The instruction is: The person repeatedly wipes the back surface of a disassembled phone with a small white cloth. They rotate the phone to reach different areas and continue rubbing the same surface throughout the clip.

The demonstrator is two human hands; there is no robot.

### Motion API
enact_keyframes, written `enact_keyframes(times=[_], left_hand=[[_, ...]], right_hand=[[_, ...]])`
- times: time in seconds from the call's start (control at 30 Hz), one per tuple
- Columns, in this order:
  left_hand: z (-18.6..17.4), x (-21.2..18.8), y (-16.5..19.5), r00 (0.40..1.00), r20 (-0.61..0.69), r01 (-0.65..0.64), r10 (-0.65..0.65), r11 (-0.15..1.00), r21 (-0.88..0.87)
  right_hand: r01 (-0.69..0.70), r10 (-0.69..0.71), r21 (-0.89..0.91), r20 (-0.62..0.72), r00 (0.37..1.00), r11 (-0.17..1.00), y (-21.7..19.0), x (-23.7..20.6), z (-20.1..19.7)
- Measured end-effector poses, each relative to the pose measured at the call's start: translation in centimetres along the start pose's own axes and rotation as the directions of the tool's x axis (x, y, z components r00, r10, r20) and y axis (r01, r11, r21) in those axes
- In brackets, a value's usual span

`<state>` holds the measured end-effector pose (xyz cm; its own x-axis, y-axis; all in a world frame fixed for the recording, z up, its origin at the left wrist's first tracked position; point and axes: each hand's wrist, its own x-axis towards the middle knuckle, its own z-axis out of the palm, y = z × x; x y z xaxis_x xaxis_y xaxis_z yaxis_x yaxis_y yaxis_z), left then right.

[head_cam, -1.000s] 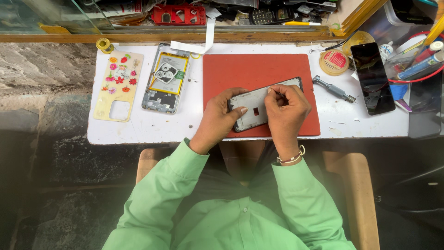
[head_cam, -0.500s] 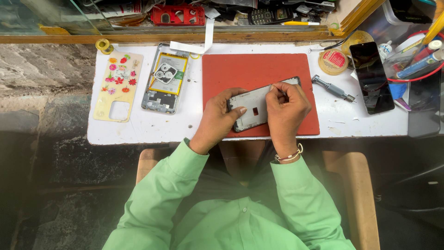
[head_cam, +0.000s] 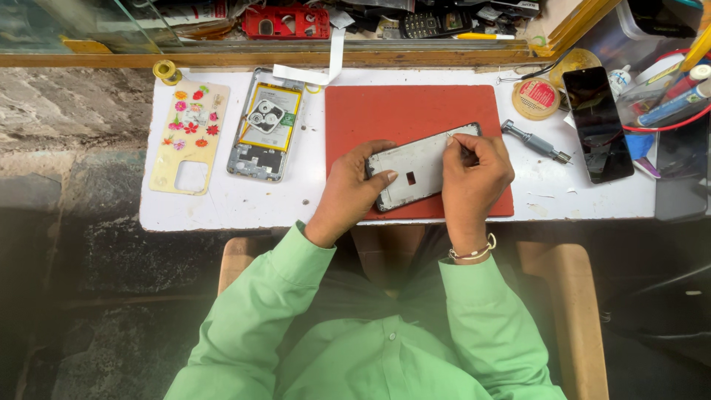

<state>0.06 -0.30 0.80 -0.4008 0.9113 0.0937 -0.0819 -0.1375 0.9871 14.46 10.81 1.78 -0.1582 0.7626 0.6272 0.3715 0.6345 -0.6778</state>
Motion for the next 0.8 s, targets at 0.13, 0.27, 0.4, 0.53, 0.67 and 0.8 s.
enact_keyframes(times=[0.13,0.27,0.4,0.53,0.67,0.8], left_hand=[[-0.1,-0.2,0.2,1.000,-0.010,0.009,-0.008,0.998,0.068],[0.0,-0.2,0.2,1.000,-0.003,0.002,-0.002,0.998,0.069],[0.0,-0.1,0.0,1.000,0.001,-0.006,0.006,0.999,0.037],[0.0,0.0,0.0,1.000,0.002,0.013,-0.013,0.999,0.039],[0.0,-0.1,0.1,1.000,-0.002,0.031,-0.031,0.998,0.053],[0.0,-0.2,0.2,1.000,0.005,0.017,-0.018,0.999,0.044]], right_hand=[[-0.058,0.058,0.052,-0.011,0.998,0.997,-0.1,0.0,0.1],[-0.058,0.059,0.042,-0.029,0.998,0.997,0.1,0.1,0.2],[-0.040,0.040,0.014,-0.045,0.998,0.999,0.8,0.3,0.1],[-0.035,0.036,0.012,-0.042,0.998,0.999,1.5,0.7,-0.1],[-0.050,0.050,0.003,-0.038,0.998,0.999,2.0,1.2,-0.4],[-0.021,0.021,0.000,-0.040,0.999,1.000,2.0,1.2,-0.5]])
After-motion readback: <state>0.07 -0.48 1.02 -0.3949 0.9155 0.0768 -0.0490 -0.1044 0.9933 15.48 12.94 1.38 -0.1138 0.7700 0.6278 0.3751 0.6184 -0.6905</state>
